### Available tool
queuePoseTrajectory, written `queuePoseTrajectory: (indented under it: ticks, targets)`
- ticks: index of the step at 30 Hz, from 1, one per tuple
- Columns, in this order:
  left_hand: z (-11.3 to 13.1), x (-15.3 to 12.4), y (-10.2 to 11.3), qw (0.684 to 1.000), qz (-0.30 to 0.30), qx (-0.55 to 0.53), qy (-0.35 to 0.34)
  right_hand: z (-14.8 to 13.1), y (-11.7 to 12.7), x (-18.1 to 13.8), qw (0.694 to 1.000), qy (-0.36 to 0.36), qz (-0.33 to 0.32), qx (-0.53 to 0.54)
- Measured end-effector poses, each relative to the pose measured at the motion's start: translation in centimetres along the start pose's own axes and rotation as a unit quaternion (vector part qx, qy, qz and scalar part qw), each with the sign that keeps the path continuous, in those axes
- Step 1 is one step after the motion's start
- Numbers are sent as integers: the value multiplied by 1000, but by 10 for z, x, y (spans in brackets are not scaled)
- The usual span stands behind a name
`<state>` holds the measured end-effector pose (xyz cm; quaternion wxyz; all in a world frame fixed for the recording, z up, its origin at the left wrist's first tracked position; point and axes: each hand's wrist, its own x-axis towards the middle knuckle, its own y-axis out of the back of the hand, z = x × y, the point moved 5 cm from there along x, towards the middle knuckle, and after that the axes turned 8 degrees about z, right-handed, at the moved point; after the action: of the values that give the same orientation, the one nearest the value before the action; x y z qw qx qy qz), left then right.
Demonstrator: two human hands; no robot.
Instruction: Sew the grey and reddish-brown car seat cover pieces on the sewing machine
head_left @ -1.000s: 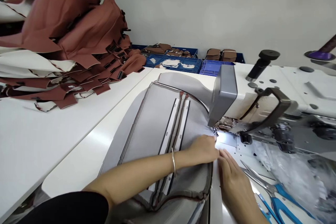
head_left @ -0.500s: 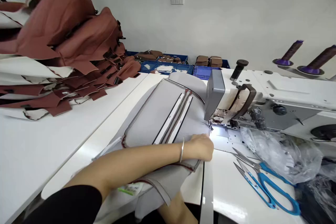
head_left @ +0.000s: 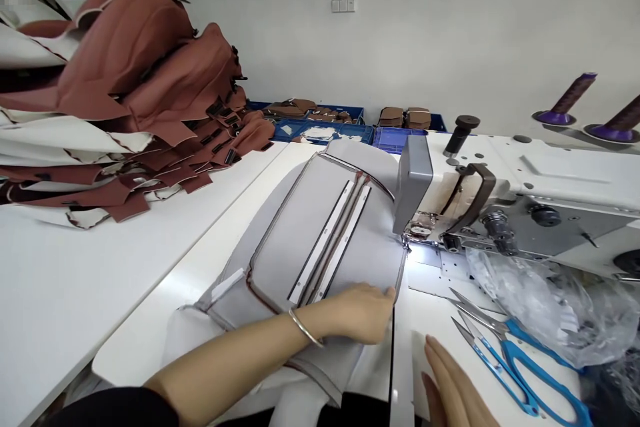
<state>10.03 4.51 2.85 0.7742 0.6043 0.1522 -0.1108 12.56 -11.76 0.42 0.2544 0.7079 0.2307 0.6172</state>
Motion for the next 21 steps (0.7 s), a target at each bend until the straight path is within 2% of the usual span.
queuePoseTrajectory:
  ticks: [3, 5, 9, 13, 17, 21]
  targets:
    - [10, 5, 5, 999, -32, -21, 6, -9, -16, -3, 991, 114, -61, -18]
    - [18, 10, -1, 999, -24, -29, 12, -17, -29, -6, 986, 155, -56, -26]
    - [28, 21, -25, 1000, 16, -5, 17, -26, -50, -11, 983, 166, -64, -40]
    - [29, 30, -39, 998, 63, -4, 23, -23, -49, -9, 981, 184, -34, -53]
    - [23, 39, -40, 996, 82, -1, 33, -13, -50, -1, 979, 186, -43, -66]
    - [17, 49, -36, 994, 104, 6, 32, -4, -56, 5, 982, 180, -16, -58]
